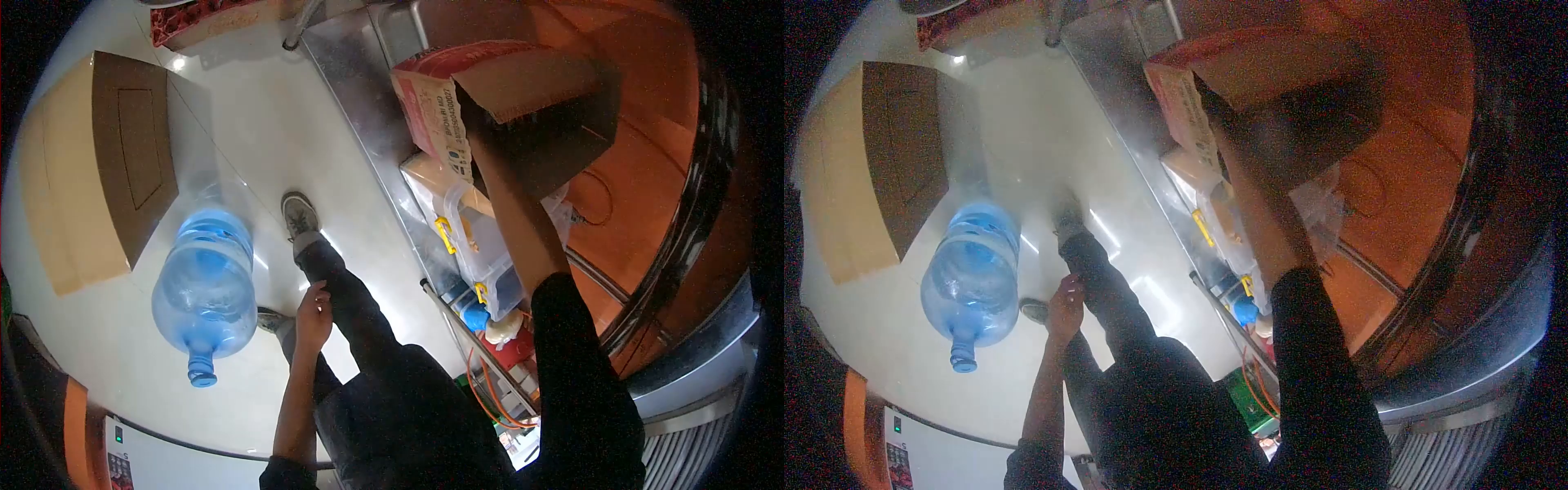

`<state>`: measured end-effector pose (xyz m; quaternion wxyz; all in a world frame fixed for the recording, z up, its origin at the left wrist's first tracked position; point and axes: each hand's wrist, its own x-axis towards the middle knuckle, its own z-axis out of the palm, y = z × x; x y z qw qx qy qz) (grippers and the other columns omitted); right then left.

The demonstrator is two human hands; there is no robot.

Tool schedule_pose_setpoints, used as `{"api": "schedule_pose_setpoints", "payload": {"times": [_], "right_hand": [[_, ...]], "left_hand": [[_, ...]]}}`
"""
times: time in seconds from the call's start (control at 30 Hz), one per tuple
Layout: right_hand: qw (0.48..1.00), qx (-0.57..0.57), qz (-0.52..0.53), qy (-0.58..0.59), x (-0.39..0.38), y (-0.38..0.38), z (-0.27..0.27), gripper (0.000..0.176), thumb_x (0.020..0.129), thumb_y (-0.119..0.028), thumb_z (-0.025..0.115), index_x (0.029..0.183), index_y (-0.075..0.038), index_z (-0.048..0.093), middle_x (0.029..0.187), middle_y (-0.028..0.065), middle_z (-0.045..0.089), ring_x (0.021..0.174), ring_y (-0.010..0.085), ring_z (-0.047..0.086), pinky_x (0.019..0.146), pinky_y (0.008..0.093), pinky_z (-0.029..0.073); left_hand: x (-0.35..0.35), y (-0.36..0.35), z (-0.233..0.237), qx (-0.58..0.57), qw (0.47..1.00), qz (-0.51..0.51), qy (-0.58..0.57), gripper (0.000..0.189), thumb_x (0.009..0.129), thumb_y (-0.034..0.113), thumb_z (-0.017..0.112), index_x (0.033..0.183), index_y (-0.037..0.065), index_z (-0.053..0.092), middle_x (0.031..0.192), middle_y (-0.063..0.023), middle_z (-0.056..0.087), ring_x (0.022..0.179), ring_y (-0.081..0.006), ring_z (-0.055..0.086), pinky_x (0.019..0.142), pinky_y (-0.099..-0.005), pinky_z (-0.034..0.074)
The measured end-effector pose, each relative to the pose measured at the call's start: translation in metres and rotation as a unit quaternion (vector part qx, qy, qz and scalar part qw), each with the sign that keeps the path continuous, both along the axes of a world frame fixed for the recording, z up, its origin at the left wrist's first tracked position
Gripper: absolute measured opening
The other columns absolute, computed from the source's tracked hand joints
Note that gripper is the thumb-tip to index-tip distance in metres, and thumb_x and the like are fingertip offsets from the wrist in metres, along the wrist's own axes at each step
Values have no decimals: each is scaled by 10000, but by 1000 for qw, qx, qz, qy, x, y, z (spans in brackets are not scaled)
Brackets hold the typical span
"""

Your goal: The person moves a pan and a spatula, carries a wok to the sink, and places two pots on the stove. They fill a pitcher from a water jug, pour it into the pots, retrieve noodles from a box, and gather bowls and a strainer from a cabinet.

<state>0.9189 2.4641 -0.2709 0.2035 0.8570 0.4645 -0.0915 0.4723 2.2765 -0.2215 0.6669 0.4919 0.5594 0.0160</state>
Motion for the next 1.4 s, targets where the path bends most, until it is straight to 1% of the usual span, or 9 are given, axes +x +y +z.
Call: {"api": "schedule_pose_setpoints", "payload": {"times": [0.1, 0.33, 0.5, 0.7, 0.8, 1.17, 1.23, 1.33, 1.4], "right_hand": [[1000, -4, -4, -1, 2, 8, -1, 473, 812, -291, 571, 1176, 1, 493, 1151, 214, 531, 1039, 308, 527, 901, 406, 393], [1000, -5, -9, 1, 4, 10, -2, 474, 811, -294, 579, 1174, -3, 492, 1153, 207, 528, 1049, 299, 518, 911, 405, 383], [1000, -5, -14, -1, 4, 4, -3, 474, 811, -297, 586, 1173, -5, 491, 1154, 202, 526, 1056, 292, 513, 919, 404, 376], [1000, -10, -17, -3, 5, -15, 2, 475, 811, -300, 593, 1171, -8, 490, 1156, 196, 524, 1064, 285, 506, 928, 403, 368], [1000, -15, -15, -9, 7, -13, 2, 475, 810, -301, 597, 1170, -9, 490, 1157, 192, 523, 1068, 281, 502, 932, 402, 363], [1000, -10, 1, -10, 3, -15, -7, 477, 810, -307, 610, 1167, -15, 489, 1160, 181, 518, 1084, 266, 490, 949, 400, 348], [1000, -9, 3, -16, 11, -8, -6, 477, 810, -308, 613, 1166, -15, 488, 1161, 179, 517, 1086, 264, 487, 952, 400, 345], [1000, -4, 15, -17, 28, 7, 7, 478, 809, -309, 617, 1165, -17, 488, 1161, 176, 516, 1091, 260, 484, 956, 399, 341], [999, 2, 29, -15, 33, 9, 15, 478, 809, -310, 619, 1164, -18, 488, 1162, 174, 515, 1093, 257, 482, 959, 399, 338]], "left_hand": [[4, -5, -8, 27, 1000, -4, 15, 319, 834, 32, 456, 1149, 45, 505, 902, -146, 597, 817, -277, 596, 734, -339, 477], [2, -14, -9, -9, 999, -30, 25, 316, 845, 81, 472, 1160, 71, 492, 941, -162, 595, 861, -320, 591, 742, -389, 474], [-9, -19, -9, 7, 991, -105, 79, 322, 847, 103, 463, 1169, 104, 471, 981, -152, 581, 887, -332, 583, 748, -417, 470], [-27, -23, -4, -41, 989, -107, 94, 349, 829, 75, 473, 1177, 107, 461, 951, -135, 576, 841, -312, 585, 725, -420, 470], [-35, -40, -19, 2, 991, -106, 83, 357, 818, 58, 475, 1172, 102, 464, 946, -131, 575, 818, -302, 587, 711, -415, 471], [-1, -22, -6, 0, 992, -86, 94, 333, 818, 68, 482, 1151, 75, 485, 940, -146, 584, 844, -317, 590, 717, -411, 475], [3, -25, -11, 106, 992, -36, 58, 332, 817, 57, 479, 1148, 73, 488, 954, -151, 585, 830, -308, 591, 717, -391, 478], [28, -3, -15, 78, 997, -17, 6, 344, 808, 7, 468, 1148, 58, 484, 973, -155, 580, 853, -292, 596, 735, -358, 482], [66, 3, -38, 125, 974, 105, -158, 361, 800, -34, 465, 1151, 49, 479, 976, -163, 574, 889, -269, 602, 751, -334, 489]]}}
